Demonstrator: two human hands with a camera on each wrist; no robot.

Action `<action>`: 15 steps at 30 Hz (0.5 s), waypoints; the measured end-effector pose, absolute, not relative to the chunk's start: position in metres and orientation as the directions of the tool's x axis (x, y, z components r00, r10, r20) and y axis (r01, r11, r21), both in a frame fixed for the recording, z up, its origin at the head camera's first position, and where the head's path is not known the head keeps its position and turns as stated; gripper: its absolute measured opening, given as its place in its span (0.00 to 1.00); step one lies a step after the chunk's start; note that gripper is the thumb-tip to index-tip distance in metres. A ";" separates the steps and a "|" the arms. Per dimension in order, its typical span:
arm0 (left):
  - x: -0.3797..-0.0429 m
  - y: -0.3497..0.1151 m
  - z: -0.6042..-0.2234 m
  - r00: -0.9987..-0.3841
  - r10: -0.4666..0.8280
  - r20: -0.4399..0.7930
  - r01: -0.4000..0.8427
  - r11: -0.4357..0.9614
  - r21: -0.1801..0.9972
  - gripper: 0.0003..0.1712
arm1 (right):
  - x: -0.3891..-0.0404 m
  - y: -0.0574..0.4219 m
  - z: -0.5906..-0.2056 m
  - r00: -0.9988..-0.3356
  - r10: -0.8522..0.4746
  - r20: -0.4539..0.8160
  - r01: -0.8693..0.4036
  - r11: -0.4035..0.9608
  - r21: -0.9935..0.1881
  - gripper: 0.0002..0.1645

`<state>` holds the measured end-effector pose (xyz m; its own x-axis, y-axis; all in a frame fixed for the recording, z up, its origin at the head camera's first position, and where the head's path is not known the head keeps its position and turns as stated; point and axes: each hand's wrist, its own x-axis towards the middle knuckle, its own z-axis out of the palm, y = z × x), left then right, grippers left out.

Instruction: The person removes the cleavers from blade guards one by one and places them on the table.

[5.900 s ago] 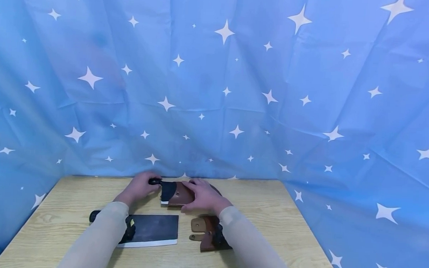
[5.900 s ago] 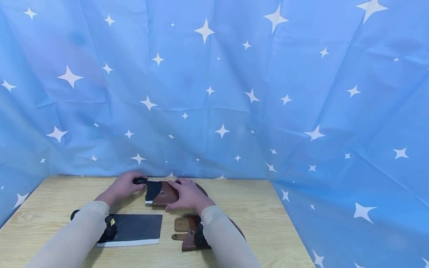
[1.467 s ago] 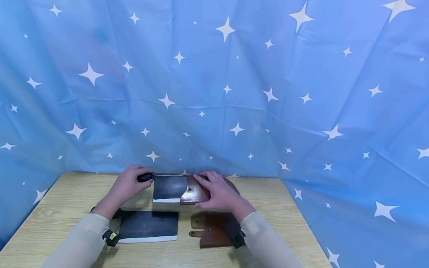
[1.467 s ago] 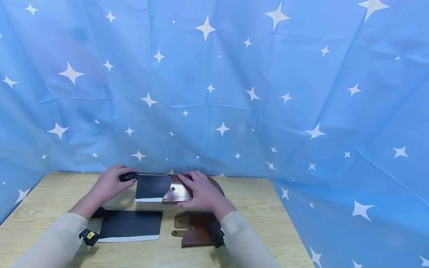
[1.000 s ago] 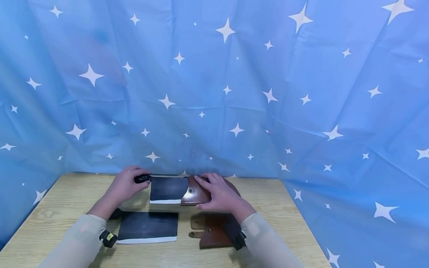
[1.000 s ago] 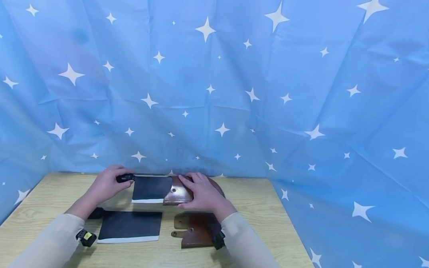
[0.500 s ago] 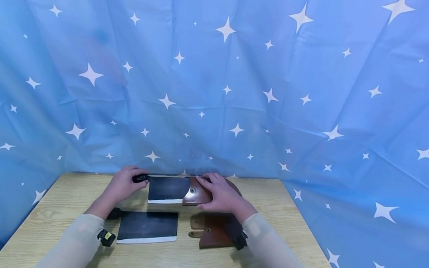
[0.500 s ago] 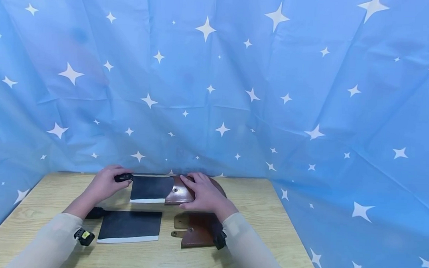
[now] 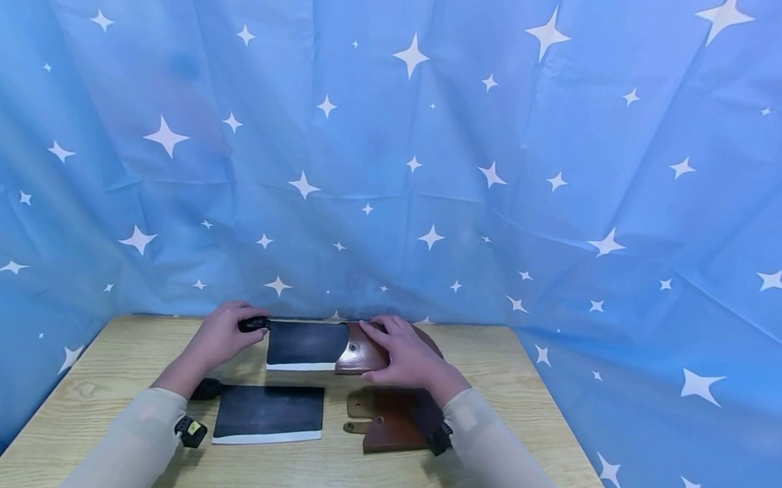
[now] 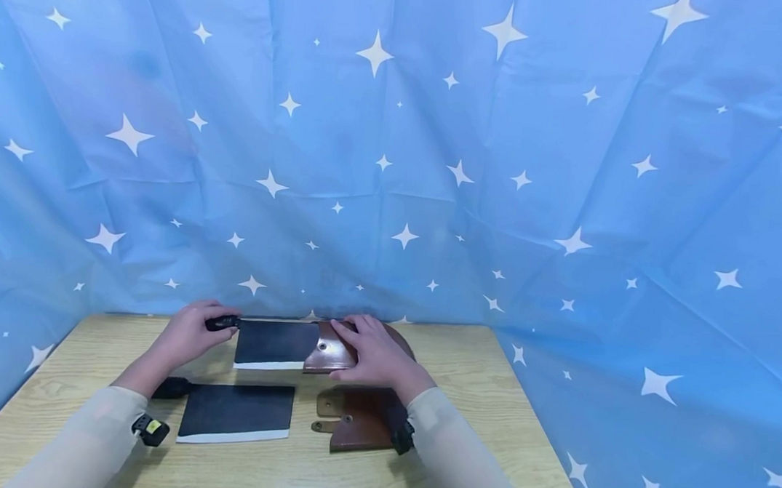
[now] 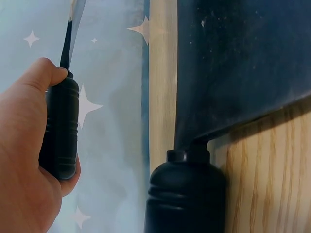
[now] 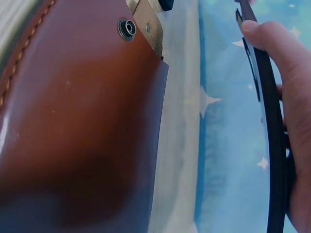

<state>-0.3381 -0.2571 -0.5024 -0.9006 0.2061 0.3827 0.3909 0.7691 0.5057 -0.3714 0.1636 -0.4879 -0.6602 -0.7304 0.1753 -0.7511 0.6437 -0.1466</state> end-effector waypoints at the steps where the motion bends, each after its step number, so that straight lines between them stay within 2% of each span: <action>1: -0.338 -0.258 -0.502 -0.902 0.204 0.380 0.388 0.769 0.508 0.21 | -0.371 0.164 -0.487 -0.663 -0.729 0.171 -0.749 0.647 -0.146 0.62; 15: -0.340 -0.265 -0.504 -0.917 0.194 0.349 0.365 0.760 0.537 0.22 | -0.371 0.168 -0.487 -0.683 -0.712 0.164 -0.731 0.670 -0.131 0.63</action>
<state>-0.3396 -0.2652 -0.5037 -0.9170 0.1940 0.3485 0.3650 0.7603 0.5373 -0.3712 0.1683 -0.4868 -0.6825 -0.7123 0.1637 -0.7307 0.6700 -0.1310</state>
